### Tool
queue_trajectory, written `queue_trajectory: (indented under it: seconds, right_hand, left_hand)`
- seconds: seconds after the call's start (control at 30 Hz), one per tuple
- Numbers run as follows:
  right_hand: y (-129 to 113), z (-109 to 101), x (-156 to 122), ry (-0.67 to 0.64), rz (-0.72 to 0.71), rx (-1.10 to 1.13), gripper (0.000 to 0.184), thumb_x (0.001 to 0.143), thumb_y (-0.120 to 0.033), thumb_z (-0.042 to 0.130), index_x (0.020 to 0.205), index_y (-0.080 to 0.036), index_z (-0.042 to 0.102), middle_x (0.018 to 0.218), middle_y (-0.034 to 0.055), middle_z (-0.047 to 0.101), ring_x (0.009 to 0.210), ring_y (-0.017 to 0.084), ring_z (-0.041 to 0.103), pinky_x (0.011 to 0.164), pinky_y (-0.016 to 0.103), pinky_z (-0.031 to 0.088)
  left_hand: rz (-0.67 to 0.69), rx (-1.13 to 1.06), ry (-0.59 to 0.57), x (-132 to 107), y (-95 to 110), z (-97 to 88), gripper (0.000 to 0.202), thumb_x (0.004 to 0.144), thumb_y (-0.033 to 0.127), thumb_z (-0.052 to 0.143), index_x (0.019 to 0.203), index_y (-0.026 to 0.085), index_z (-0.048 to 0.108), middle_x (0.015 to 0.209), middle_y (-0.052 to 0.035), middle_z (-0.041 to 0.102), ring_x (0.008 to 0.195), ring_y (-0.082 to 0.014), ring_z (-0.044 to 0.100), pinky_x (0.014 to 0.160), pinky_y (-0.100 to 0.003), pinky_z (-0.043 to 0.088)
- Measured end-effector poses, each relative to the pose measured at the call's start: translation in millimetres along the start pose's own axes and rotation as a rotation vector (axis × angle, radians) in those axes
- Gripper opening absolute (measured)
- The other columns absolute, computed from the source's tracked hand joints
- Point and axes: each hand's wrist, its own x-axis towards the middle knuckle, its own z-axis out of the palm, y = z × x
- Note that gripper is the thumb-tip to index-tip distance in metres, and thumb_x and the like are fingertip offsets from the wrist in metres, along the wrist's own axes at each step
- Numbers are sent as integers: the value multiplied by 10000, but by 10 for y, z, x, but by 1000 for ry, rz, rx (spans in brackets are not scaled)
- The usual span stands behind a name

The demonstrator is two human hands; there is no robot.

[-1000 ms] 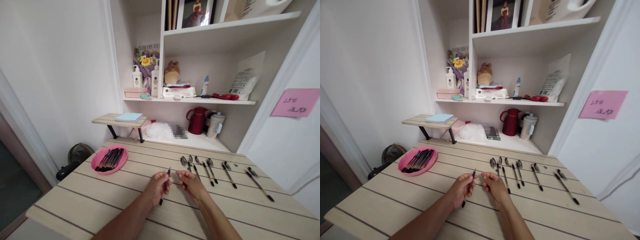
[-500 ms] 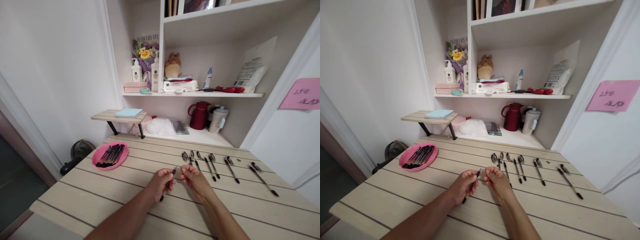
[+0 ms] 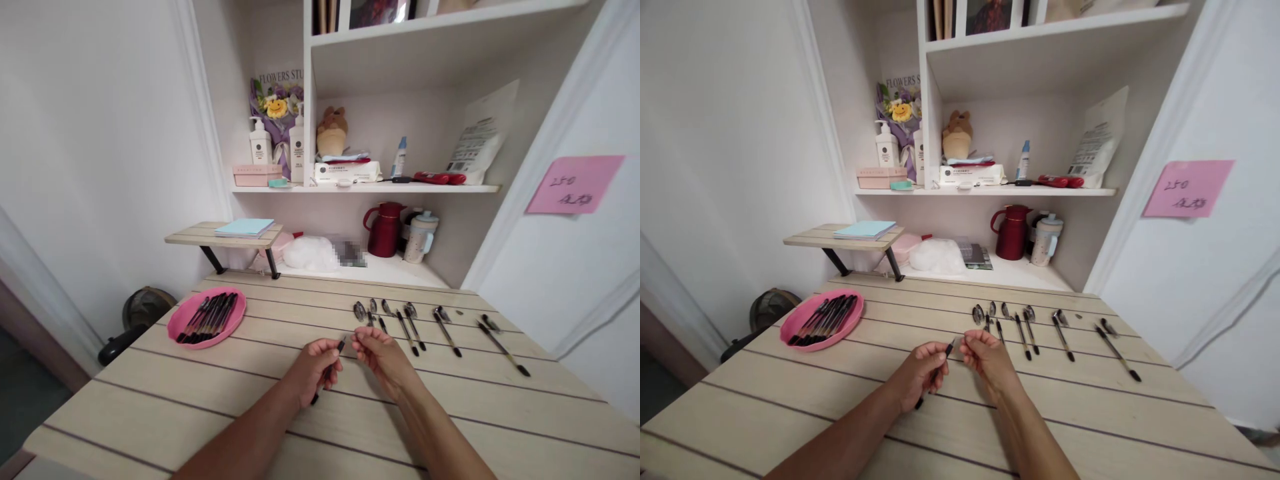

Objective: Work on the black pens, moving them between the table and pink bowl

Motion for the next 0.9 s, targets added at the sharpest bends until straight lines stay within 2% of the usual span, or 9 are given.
queue_trajectory:
  seconds: [0.17, 0.3, 0.47, 0.63, 0.9]
  right_hand:
    - [21, 8, 42, 56, -11, 61, 241, 561, -196, 749, 707, -156, 563, 570, -3, 595, 476, 75, 545, 415, 153, 451]
    - [18, -14, 62, 66, -1, 84, 236, 586, -245, 740, 713, -150, 564, 565, -10, 586, 427, 55, 509, 371, 139, 414]
    - [19, -64, 56, 67, -5, 78, 256, 570, -255, 760, 740, -143, 605, 564, -16, 576, 443, 47, 503, 401, 136, 424]
    - [42, -62, 45, 41, -35, -2, 308, 571, -299, 755, 798, -131, 634, 663, 30, 624, 451, 65, 497, 380, 175, 391]
    - [50, 1, 10, 72, -74, -113, 320, 564, -360, 743, 791, -156, 645, 722, 21, 633, 446, 47, 459, 370, 173, 313]
  left_hand:
    - [11, -3, 18, 7, 16, -6, 398, 656, 375, 645, 967, 144, 553, 599, 25, 546, 395, -41, 426, 379, -167, 255]
    - [3, -6, 36, 3, 31, 21, 400, 638, 372, 658, 953, 145, 561, 598, 27, 545, 396, -38, 425, 381, -164, 251]
    - [1, 26, 23, 3, 17, 39, 406, 647, 364, 649, 973, 141, 556, 600, 22, 551, 396, -44, 431, 379, -168, 256]
    - [6, 46, -34, 18, -16, 12, 377, 672, 386, 621, 949, 136, 564, 601, 14, 558, 398, -46, 442, 378, -167, 258]
    - [24, 73, -40, 12, -25, 21, 395, 673, 383, 618, 972, 130, 566, 602, 12, 559, 396, -51, 449, 378, -179, 261]
